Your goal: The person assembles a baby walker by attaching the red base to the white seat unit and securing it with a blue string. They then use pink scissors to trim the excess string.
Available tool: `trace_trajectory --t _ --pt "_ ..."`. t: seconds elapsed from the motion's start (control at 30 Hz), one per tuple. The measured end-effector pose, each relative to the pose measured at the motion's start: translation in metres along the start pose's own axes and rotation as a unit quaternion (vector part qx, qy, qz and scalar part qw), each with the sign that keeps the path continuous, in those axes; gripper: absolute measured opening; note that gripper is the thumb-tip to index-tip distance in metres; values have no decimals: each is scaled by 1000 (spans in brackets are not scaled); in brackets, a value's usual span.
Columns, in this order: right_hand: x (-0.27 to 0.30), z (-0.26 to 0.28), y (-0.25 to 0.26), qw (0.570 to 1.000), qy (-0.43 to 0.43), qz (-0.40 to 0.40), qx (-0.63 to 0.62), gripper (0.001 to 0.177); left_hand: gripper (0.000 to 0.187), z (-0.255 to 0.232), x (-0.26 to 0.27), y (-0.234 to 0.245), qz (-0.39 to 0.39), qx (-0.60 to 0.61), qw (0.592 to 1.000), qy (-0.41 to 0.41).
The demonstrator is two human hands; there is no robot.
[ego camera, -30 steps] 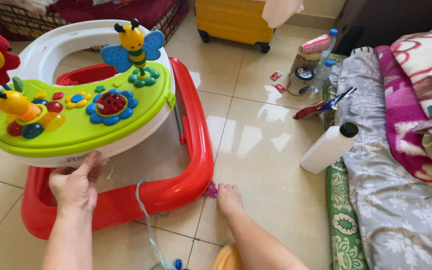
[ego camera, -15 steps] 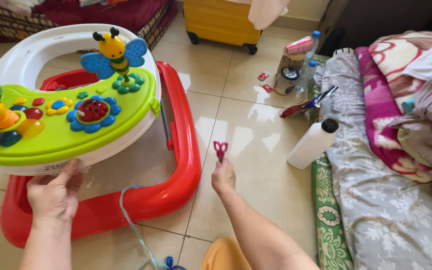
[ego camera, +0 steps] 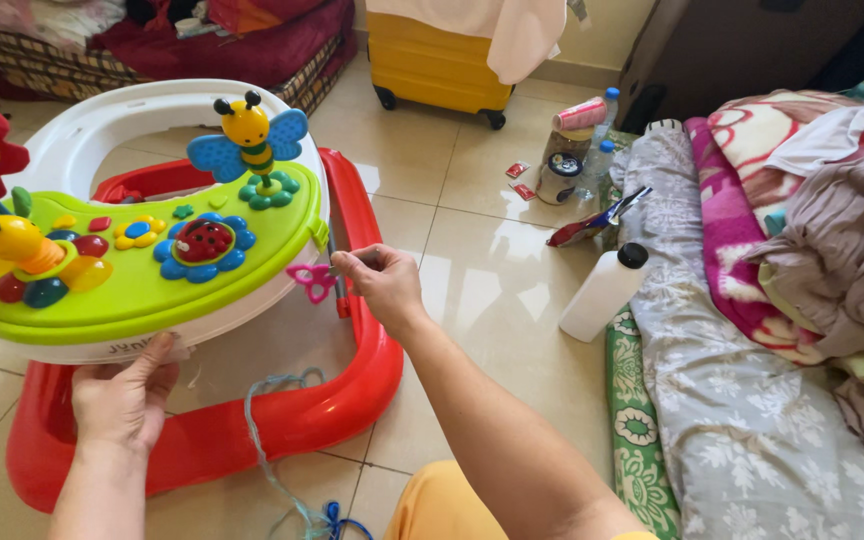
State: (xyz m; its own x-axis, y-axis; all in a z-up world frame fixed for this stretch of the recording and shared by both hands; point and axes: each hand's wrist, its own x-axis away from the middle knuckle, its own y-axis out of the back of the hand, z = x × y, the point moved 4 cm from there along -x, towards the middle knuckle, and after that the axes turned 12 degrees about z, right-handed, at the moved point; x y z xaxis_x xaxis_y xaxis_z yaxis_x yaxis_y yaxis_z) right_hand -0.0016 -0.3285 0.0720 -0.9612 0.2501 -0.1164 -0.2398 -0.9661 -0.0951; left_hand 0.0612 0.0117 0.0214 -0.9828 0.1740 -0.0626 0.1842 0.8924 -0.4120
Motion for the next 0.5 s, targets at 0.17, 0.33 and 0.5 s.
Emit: trace_trajectory --t 0.17,0.33,0.5 --pt "0 24 -23 994 5 27 -102 45 54 -5 21 -2 -20 -15 1000 11" --pt "19 35 -62 972 -117 84 -188 45 59 -25 42 -16 -28 -18 999 0" --pt "59 62 -96 945 -173 215 -175 37 66 -59 58 -42 -38 -26 999 -13"
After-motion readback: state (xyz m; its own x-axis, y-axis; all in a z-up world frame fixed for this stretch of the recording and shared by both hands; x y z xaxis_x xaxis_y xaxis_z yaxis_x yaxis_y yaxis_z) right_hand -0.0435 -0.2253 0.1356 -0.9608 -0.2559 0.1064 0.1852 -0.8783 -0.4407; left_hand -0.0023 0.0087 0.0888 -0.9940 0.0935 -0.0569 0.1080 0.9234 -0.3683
